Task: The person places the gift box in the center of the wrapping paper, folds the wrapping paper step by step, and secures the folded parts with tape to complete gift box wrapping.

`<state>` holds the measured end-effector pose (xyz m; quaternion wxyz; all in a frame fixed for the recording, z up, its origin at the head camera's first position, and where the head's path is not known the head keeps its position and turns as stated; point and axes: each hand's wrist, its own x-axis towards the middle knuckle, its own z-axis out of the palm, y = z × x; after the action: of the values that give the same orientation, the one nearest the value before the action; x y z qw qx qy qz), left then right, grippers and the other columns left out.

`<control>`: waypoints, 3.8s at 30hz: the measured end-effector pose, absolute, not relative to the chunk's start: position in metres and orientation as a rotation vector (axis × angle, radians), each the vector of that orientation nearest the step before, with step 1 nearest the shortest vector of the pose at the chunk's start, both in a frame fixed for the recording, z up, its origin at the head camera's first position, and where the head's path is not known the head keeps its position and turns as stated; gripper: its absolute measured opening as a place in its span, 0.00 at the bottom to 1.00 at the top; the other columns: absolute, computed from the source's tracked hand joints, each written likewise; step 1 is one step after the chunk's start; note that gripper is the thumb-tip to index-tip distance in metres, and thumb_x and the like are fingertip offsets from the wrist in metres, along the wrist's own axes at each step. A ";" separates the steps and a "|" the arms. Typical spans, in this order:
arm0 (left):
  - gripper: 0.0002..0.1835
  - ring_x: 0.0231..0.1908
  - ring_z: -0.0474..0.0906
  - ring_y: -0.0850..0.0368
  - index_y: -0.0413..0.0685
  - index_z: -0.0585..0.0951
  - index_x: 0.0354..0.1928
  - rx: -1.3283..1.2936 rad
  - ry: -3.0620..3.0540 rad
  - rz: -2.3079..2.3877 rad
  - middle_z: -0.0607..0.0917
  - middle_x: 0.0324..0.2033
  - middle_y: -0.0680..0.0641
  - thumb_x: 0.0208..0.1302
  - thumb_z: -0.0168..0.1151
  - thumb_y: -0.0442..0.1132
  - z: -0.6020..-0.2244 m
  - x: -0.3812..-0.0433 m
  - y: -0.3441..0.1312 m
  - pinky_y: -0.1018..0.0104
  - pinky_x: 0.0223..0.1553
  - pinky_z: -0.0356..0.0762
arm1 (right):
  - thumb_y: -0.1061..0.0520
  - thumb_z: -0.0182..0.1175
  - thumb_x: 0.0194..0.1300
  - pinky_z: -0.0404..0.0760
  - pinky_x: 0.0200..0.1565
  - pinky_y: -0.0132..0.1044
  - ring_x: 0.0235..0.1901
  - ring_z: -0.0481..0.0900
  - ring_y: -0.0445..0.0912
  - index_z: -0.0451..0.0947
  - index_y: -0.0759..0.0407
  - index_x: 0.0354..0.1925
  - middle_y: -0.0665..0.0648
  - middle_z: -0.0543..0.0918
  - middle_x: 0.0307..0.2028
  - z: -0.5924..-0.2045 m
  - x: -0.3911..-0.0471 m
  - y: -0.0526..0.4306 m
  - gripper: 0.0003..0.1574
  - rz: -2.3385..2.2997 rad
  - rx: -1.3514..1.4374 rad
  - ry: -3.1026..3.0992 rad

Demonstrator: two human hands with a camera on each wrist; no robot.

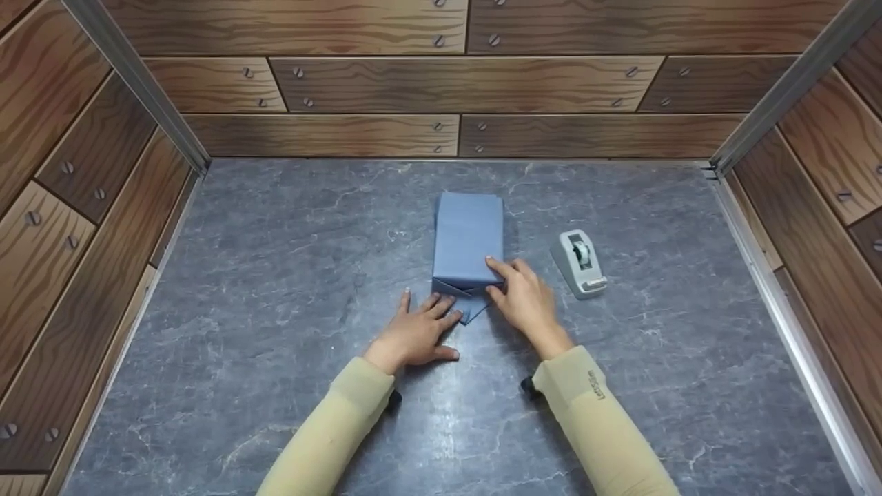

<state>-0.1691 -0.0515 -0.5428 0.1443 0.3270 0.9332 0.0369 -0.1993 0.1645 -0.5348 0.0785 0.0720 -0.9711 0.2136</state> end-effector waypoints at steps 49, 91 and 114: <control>0.38 0.65 0.50 0.46 0.58 0.60 0.68 0.989 2.742 0.133 0.56 0.65 0.40 0.57 0.51 0.65 -0.548 -0.167 -0.052 0.42 0.61 0.45 | 0.49 0.64 0.55 0.74 0.31 0.50 0.36 0.76 0.55 0.69 0.37 0.60 0.52 0.74 0.45 -0.535 -0.200 0.163 0.33 0.638 0.212 -2.927; 0.19 0.46 0.68 0.50 0.52 0.77 0.51 1.122 2.893 0.136 0.72 0.44 0.45 0.60 0.58 0.51 -0.548 -0.175 -0.040 0.51 0.48 0.69 | 0.50 0.66 0.54 0.73 0.45 0.51 0.50 0.72 0.55 0.71 0.38 0.58 0.55 0.72 0.53 -0.533 -0.206 0.170 0.32 0.757 0.246 -2.943; 0.22 0.53 0.66 0.49 0.53 0.75 0.55 1.086 2.870 0.113 0.71 0.51 0.45 0.62 0.54 0.53 -0.547 -0.172 -0.033 0.51 0.53 0.65 | 0.49 0.68 0.52 0.71 0.47 0.53 0.51 0.72 0.56 0.73 0.37 0.56 0.55 0.74 0.53 -0.526 -0.215 0.177 0.32 0.758 0.286 -2.987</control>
<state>-0.1722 -0.0334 -0.5470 0.0353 0.3535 0.9341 0.0366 -0.2145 0.1768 -0.5261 0.0234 0.0925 -0.9649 0.2448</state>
